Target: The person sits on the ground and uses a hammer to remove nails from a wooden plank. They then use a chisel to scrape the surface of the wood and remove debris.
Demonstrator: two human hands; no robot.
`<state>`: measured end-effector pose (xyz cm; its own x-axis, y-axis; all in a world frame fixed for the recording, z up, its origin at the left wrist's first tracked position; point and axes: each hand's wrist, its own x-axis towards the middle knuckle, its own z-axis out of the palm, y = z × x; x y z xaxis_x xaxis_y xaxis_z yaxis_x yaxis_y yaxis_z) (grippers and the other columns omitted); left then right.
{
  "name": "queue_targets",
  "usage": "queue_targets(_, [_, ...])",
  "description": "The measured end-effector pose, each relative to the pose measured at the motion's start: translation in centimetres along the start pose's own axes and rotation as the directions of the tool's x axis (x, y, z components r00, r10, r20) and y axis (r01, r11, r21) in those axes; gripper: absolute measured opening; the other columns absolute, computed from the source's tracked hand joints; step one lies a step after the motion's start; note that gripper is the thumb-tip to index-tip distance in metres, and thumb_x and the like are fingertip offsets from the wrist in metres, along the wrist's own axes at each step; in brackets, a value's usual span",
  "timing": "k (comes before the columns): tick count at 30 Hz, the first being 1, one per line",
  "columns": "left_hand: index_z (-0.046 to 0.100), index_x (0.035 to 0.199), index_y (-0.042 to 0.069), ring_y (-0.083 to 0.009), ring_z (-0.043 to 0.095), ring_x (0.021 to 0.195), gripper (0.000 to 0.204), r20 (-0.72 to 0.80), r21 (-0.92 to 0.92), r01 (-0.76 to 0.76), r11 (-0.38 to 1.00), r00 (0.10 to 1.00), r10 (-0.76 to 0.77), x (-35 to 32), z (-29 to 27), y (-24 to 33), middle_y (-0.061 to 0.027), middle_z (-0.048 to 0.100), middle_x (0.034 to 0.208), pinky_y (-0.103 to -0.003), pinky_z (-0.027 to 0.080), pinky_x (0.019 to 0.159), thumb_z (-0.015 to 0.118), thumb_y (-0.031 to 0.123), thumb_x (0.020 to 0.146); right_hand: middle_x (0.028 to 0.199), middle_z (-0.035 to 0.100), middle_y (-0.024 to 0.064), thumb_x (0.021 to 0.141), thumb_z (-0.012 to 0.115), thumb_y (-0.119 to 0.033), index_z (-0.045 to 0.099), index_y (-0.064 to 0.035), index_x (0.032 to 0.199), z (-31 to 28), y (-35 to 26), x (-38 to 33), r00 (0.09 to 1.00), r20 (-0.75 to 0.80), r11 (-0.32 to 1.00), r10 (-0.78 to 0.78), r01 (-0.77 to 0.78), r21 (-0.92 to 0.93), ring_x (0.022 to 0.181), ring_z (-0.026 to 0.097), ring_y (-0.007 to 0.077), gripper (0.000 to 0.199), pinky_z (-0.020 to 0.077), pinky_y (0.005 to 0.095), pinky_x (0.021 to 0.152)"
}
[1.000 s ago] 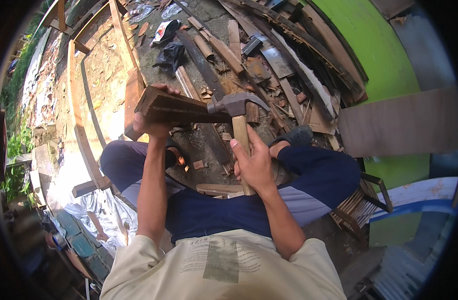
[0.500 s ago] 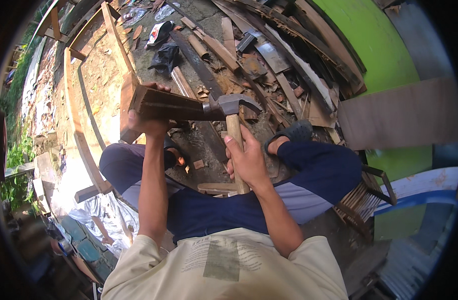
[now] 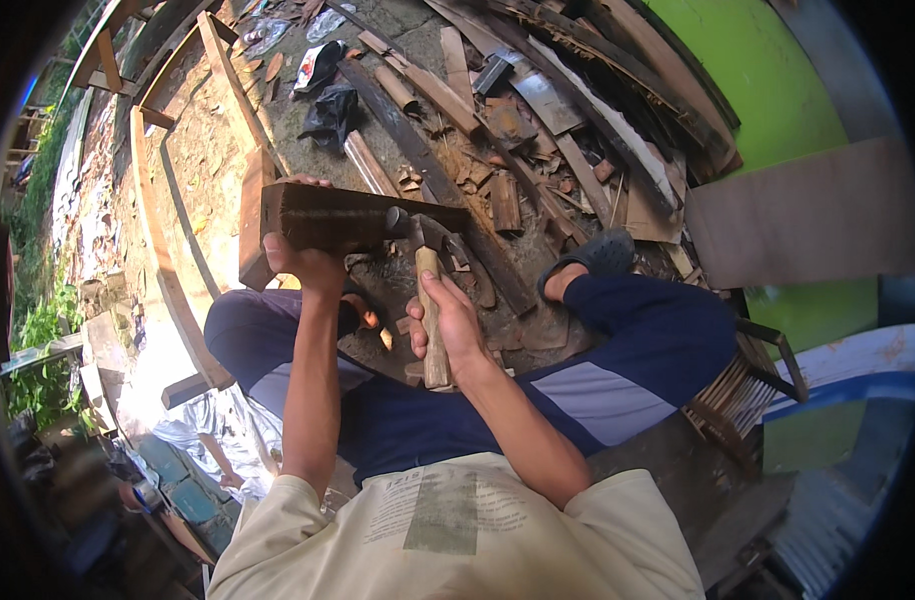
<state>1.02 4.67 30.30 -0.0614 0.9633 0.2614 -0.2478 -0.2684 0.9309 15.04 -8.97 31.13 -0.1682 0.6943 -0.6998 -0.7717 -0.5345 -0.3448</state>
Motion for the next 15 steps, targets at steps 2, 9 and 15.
queue_targets(2, [0.049, 0.125, 0.002, -0.0252, 0.057, 0.110, 0.096, -0.035, -0.011, 0.040, 0.999, 0.999, -0.040, 0.1, 0.0, 0.2, -0.0127, 0.054, 0.116, -0.041, 0.046, 0.097, 0.042, 0.086, 0.079, 0.074, 0.049, -0.0009, 0.104, 0.050, -0.039, 0.049, -0.0138, 0.131, 0.0, 0.1, 1.3, 1.000, -0.017, 1.000, -0.002, 0.002, 0.015, 0.045, 0.048, 0.0089, 0.037, 0.0412, 0.0248, 0.039])
queue_targets(9, [0.047, 0.128, 0.002, -0.0257, 0.057, 0.110, 0.093, 0.003, 0.052, -0.033, 0.998, 0.999, 0.033, -0.1, 0.3, -0.1, -0.0130, 0.055, 0.114, -0.041, 0.045, 0.098, 0.039, 0.082, 0.083, 0.074, 0.048, 0.0009, 0.104, 0.049, -0.040, 0.046, -0.0128, 0.136, 2.9, -0.5, 0.9, 0.993, -0.090, 0.996, -0.082, 0.079, -0.041, 0.044, 0.046, 0.0099, 0.042, 0.0406, 0.0260, 0.037])
queue_targets(15, [0.050, 0.128, 0.001, -0.0274, 0.057, 0.113, 0.088, -0.052, 0.020, 0.043, 0.999, 0.998, -0.042, 0.0, -1.5, -0.8, -0.0133, 0.057, 0.116, -0.041, 0.044, 0.100, 0.034, 0.078, 0.087, 0.073, 0.049, 0.0018, 0.104, 0.049, -0.040, 0.048, -0.0113, 0.132, 5.4, -1.3, 0.2, 0.989, 0.058, 0.987, -0.135, 0.140, -0.079, 0.041, 0.047, 0.0096, 0.040, 0.0414, 0.0253, 0.035])
